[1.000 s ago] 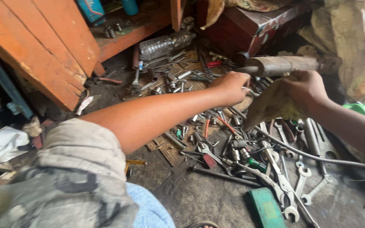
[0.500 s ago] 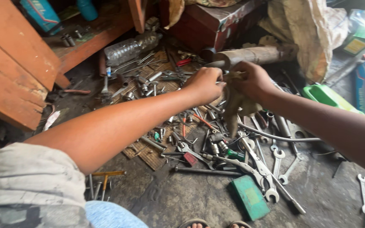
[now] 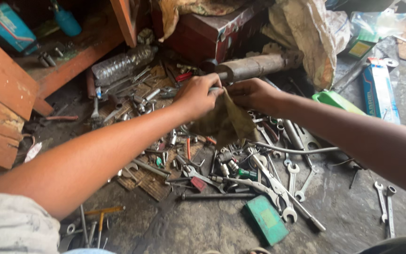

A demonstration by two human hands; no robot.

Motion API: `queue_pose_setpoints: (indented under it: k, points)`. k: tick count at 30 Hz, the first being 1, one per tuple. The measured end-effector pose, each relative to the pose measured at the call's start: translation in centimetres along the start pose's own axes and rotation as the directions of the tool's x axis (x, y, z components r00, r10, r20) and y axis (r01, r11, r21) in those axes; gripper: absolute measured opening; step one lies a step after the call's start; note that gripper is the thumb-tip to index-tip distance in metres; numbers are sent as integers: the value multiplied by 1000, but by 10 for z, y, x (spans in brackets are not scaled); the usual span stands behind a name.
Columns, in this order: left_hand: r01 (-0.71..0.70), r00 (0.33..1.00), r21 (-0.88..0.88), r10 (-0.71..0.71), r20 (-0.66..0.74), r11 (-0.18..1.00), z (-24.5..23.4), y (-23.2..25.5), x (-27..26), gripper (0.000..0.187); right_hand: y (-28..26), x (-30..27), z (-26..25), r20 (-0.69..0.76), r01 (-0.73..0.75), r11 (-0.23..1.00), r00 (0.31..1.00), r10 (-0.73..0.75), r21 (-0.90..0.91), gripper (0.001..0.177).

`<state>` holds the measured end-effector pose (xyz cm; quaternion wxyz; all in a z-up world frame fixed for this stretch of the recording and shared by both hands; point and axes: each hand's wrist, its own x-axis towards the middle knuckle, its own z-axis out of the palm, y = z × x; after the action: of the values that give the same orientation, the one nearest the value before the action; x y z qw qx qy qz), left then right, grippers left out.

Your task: The person sits on the floor and wipes various metal tools with a cloth. They pick up a flexible hose and wipe it, then handle a pair of pliers, wiping the jaws and handles before placing them back among the scattered tools.

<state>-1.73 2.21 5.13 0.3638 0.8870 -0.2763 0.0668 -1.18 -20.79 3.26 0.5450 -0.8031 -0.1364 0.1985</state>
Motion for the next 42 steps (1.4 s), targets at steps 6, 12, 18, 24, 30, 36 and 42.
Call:
queue_pose_setpoints:
  k: [6, 12, 18, 24, 30, 36, 42]
  points:
    - [-52, 992, -80, 60, 108, 995, -3, -6, -3, 15, -7, -11, 8, -85, 147, 716, 957, -277, -683, 23]
    - [-49, 974, -150, 80, 213, 988, -9, -5, -13, 21, 0, -24, -1, 12, 122, 823, 990, -139, -555, 31]
    - [59, 971, -115, -30, 236, 992, -36, -21, -21, 26, 40, -33, -51, -1, 63, 908, 998, -69, -413, 36]
    - [150, 939, -361, -19, 343, 920, -23, -43, -24, 28, 76, -30, -70, 18, -21, 984, 1000, 25, -175, 37]
    - [477, 835, -538, -166, 525, 696, -27, -45, -23, 29, 69, -38, -72, 62, -155, 987, 987, 151, 53, 41]
    - [550, 802, -528, -235, 548, 647, -33, -50, -37, 29, 94, -38, -67, 44, -349, 909, 936, 348, 226, 44]
    - [597, 774, -416, -356, 524, 686, -26, -86, -49, 30, 103, -39, -87, -209, -410, 881, 864, 459, 238, 39]
